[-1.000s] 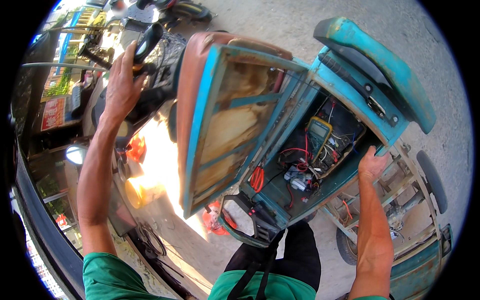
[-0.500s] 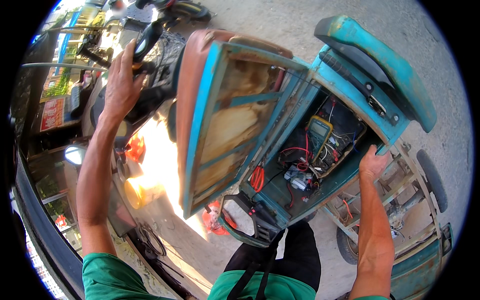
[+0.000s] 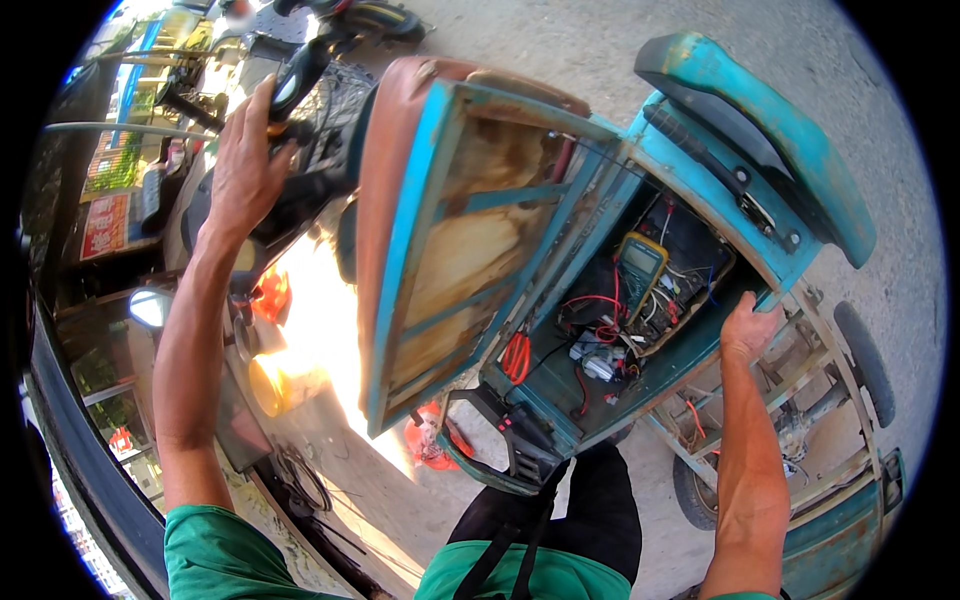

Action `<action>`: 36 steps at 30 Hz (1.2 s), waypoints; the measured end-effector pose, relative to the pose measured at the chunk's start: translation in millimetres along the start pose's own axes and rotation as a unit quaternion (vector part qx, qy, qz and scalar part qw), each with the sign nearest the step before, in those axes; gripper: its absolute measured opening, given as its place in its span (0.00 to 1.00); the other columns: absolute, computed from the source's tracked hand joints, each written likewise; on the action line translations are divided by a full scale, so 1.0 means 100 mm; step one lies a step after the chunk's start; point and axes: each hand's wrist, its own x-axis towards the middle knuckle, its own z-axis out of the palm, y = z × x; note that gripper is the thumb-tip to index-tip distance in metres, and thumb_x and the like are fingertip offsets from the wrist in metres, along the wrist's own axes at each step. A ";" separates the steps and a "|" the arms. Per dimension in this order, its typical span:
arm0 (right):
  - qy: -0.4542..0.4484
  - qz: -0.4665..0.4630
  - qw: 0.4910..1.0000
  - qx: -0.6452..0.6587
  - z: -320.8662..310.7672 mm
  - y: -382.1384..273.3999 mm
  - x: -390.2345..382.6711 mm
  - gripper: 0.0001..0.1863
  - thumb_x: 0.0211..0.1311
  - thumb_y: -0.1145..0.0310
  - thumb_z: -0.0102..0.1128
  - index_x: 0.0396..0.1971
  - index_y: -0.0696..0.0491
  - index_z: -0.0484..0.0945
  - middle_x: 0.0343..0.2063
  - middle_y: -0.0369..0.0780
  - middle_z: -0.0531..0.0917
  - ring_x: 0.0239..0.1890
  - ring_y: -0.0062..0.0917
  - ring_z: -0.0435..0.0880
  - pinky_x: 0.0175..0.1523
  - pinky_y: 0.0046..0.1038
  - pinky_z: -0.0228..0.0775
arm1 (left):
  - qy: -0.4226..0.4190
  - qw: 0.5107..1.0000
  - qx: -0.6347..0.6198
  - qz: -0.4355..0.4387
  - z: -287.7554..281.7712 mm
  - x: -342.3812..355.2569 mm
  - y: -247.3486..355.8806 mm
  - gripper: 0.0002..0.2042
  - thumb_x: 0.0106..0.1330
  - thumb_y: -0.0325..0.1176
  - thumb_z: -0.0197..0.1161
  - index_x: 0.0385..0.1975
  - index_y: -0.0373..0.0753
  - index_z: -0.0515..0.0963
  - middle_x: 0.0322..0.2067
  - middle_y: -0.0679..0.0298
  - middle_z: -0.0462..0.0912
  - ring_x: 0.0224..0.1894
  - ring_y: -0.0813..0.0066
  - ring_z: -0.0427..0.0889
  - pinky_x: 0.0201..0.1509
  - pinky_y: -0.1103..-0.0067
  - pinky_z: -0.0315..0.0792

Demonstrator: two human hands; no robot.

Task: The person works on the electrical system of a teal three-wheeled vehicle, using a screwdriver to adjust connections within the exposed wiring harness. The person manipulates various colored wires and components inside the vehicle's compartment while standing outdoors.

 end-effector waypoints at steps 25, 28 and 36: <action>-0.008 0.060 0.998 -0.005 -0.14 -0.17 -0.08 0.29 0.50 0.53 0.53 0.50 0.56 0.69 0.46 0.53 0.77 0.50 0.48 0.75 0.55 0.42 0.65 | 0.007 0.997 0.063 -0.034 0.19 0.04 -0.04 0.32 0.61 0.26 0.62 0.65 0.41 0.56 0.56 0.50 0.69 0.54 0.59 0.76 0.55 0.66 0.74; -0.008 0.065 0.998 -0.012 -0.12 -0.15 -0.07 0.29 0.50 0.52 0.53 0.50 0.56 0.69 0.46 0.53 0.77 0.50 0.47 0.74 0.55 0.42 0.64 | 0.009 0.997 0.070 -0.035 0.19 0.05 -0.04 0.32 0.61 0.28 0.62 0.65 0.40 0.56 0.55 0.50 0.70 0.54 0.59 0.76 0.55 0.65 0.74; 0.012 0.047 0.999 -0.003 -0.06 -0.10 -0.06 0.29 0.49 0.53 0.54 0.48 0.58 0.70 0.46 0.55 0.76 0.50 0.49 0.73 0.55 0.43 0.64 | -0.016 0.995 0.081 -0.050 0.27 0.04 -0.24 0.31 0.62 0.32 0.61 0.64 0.39 0.57 0.53 0.50 0.72 0.54 0.58 0.75 0.56 0.65 0.72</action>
